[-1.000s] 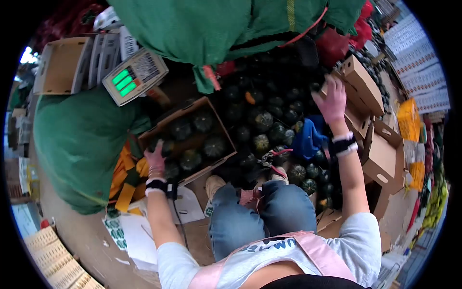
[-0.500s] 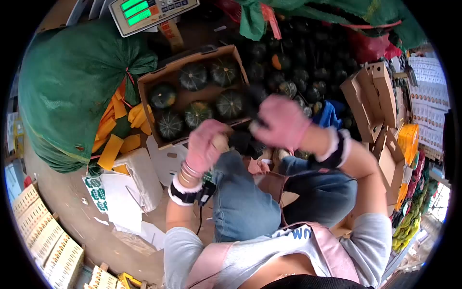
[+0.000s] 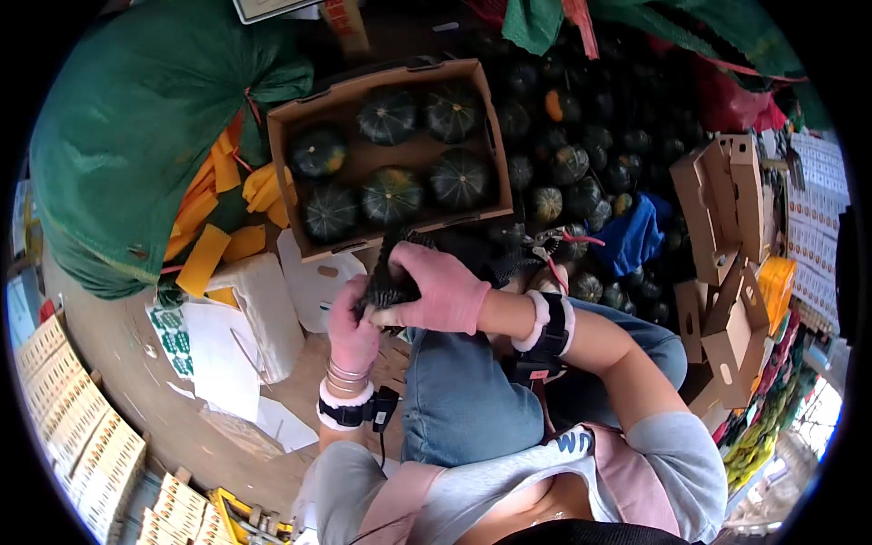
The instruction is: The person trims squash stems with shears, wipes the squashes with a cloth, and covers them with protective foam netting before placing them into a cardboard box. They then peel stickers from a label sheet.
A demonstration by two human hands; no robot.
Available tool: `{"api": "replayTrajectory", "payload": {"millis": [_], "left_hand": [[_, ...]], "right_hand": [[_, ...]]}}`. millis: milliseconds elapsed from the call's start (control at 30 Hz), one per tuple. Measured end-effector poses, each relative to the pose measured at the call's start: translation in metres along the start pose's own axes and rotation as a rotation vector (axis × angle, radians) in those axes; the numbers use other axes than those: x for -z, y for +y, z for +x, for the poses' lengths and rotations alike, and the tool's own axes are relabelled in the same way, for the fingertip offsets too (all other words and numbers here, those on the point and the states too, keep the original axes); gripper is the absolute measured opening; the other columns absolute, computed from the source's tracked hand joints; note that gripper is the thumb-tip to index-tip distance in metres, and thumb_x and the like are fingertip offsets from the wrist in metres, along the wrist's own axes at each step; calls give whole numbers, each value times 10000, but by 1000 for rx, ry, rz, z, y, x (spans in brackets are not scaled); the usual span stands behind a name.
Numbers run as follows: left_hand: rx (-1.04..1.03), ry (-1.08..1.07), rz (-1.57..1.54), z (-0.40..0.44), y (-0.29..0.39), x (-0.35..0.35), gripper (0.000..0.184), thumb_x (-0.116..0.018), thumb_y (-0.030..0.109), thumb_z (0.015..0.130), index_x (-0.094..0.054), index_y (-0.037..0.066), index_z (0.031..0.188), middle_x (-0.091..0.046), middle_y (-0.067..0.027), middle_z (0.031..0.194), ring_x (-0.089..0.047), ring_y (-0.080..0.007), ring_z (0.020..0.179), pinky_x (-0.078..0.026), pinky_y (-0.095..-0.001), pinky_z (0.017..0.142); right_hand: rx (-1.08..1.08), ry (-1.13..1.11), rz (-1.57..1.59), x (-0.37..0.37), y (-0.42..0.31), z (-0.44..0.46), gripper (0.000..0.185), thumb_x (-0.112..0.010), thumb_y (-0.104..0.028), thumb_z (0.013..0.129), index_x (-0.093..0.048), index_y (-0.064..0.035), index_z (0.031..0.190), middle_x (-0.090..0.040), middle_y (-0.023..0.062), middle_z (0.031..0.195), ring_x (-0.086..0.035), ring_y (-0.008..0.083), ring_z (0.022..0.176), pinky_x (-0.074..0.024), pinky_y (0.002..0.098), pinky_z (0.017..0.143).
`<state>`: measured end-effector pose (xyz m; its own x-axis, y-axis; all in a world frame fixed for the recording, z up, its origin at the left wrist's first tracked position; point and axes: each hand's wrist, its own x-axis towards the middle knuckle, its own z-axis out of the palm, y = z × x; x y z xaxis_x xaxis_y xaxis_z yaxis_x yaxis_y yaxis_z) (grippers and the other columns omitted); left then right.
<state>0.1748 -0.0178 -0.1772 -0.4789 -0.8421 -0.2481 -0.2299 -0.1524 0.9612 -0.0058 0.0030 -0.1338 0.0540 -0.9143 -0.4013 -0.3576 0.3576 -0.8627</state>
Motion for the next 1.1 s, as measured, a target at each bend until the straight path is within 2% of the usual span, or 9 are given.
{"api": "replayTrajectory", "payload": {"millis": [267,300,400,433,500,633,833,1000,1100], "left_hand": [[213,180,-356,0,2,5,251,-683,38,746,-543,-11,948,-574,-50,904,-555,-138,865,-450,-270,802],[229,174,-870,3,16,-1,241,-684,56,759,-565,-23,954,-600,-45,897,-579,-144,860,-461,-271,781],[-69,100,83,-1,6,10,192,-648,106,807,-585,-29,927,-611,-46,938,-590,-158,873,-469,-284,788],[14,63,-103,-2,3,13,190,-635,135,822,-592,-25,916,-609,-53,955,-587,-168,889,-466,-293,801],[169,35,-569,-1,10,12,208,-627,178,838,-602,-18,903,-606,-59,977,-578,-178,914,-458,-303,823],[53,-115,-523,6,13,10,318,-645,282,846,-606,-12,959,-586,-53,1008,-541,-160,945,-426,-296,860],[-131,12,-268,13,2,6,312,-717,265,770,-622,-10,882,-560,-73,964,-539,-187,897,-433,-306,797],[-399,181,240,17,19,5,285,-767,212,680,-631,11,831,-544,-114,910,-550,-257,878,-447,-322,765],[-329,-117,-143,32,28,3,282,-712,198,757,-609,-4,926,-558,-105,963,-552,-248,903,-437,-322,816]], "right_hand": [[274,267,-51,-13,-3,9,455,-579,4,703,-409,-63,1120,-485,173,1056,-534,389,937,-462,428,755],[237,278,-103,-12,-1,10,369,-588,-11,692,-494,-45,1048,-503,181,1079,-561,360,921,-480,385,736],[255,-11,83,5,31,18,203,-633,2,660,-593,-17,858,-571,171,964,-581,352,835,-488,316,717],[490,68,-96,18,38,13,163,-629,9,659,-616,-7,821,-604,147,919,-601,310,819,-484,298,733],[-16,-332,883,24,33,9,239,-616,34,636,-656,28,872,-667,63,853,-619,165,811,-467,253,770],[91,-532,644,22,42,9,320,-579,56,634,-638,58,948,-659,39,932,-588,119,872,-450,241,802],[76,155,788,-24,23,14,298,-575,-40,713,-565,-6,1009,-589,77,890,-569,174,879,-437,319,793],[295,1,326,-13,33,17,300,-621,-75,714,-552,-12,1000,-572,147,952,-578,306,895,-452,348,791],[287,-65,11,33,15,22,283,-645,-112,682,-579,-15,940,-581,154,877,-581,337,863,-468,383,764]]}}
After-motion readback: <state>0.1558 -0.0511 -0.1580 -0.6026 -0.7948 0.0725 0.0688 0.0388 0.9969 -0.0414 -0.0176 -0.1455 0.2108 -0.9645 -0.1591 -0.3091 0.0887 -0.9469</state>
